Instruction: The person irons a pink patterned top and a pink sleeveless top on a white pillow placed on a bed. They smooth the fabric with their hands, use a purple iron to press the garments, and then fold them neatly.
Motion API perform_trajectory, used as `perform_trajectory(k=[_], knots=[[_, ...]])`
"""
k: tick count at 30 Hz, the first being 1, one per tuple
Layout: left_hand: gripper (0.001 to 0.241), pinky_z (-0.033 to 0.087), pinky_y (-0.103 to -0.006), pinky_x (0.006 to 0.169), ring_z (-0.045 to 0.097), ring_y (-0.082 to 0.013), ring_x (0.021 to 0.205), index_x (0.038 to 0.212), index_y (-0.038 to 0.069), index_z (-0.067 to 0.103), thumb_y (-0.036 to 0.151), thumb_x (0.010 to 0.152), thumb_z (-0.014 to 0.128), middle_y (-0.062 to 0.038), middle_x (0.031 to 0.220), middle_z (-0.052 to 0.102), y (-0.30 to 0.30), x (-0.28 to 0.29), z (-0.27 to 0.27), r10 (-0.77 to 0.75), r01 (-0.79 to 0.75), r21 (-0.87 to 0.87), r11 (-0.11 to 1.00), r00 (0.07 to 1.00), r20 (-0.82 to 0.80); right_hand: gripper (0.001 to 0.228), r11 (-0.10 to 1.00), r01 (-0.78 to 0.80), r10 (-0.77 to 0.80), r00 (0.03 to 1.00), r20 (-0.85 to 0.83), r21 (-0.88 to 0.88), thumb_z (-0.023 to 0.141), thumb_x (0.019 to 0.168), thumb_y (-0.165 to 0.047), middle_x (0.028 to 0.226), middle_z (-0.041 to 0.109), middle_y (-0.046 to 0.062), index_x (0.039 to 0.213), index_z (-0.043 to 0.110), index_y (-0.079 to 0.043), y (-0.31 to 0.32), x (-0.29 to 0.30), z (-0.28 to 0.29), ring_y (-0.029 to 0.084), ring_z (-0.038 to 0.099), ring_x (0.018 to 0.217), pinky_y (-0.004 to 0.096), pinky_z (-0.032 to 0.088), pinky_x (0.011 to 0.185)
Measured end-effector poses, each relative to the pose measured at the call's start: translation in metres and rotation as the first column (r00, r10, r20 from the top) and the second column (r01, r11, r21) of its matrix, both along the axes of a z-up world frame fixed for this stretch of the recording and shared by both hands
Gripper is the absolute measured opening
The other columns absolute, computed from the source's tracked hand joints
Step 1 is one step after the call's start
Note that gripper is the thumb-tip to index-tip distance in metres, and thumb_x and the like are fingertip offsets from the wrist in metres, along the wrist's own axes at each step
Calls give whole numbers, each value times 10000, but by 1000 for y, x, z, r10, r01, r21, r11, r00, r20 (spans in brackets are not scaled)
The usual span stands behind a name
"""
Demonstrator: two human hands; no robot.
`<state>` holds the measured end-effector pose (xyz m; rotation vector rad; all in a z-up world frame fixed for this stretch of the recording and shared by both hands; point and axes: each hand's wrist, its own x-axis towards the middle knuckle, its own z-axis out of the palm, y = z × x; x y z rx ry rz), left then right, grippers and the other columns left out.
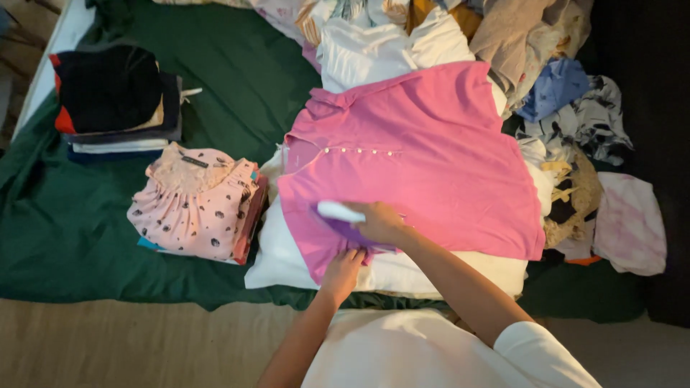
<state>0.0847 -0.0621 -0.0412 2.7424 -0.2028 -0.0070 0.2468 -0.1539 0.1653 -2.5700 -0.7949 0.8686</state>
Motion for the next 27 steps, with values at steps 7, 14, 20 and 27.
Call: perform_trajectory(k=[7,14,20,27], knots=[[277,490,-457,859,641,-261,964,1004,221,747,213,732,692,5,953,650,22,-18,18,167,-107,-282,953,966,197,548,997,-77,77,997,9,19,681,914,-346,1287,716,124,1451,572,-317,18,-7,5,381,670,1194,527,556,1015],[618,504,-492,971,595,-391,1137,1272,50,499,304,821,837,-162,1163,576,30,-43,21,846,-859,-446,251,419,-330,568,996,-34,36,999,-24,83,692,913,-333,1364,676,79,1463,551,-328,19,-14,-10,375,628,1247,531,528,1044],[472,555,-416,832,731,-295,877,1046,119,647,533,871,792,-75,849,712,46,-62,-58,696,-901,-417,118,374,-613,584,956,-294,293,955,-36,-17,706,881,-288,1289,721,118,1438,566,-397,21,-17,-8,401,655,1216,534,531,1062],[198,490,-388,876,655,-239,894,979,143,669,340,993,686,-79,911,710,38,-75,-35,684,-807,-581,-107,365,-632,479,996,-27,27,1000,-2,84,721,881,-389,1309,712,39,1352,649,-347,25,-20,-2,369,652,1214,538,533,1027]])
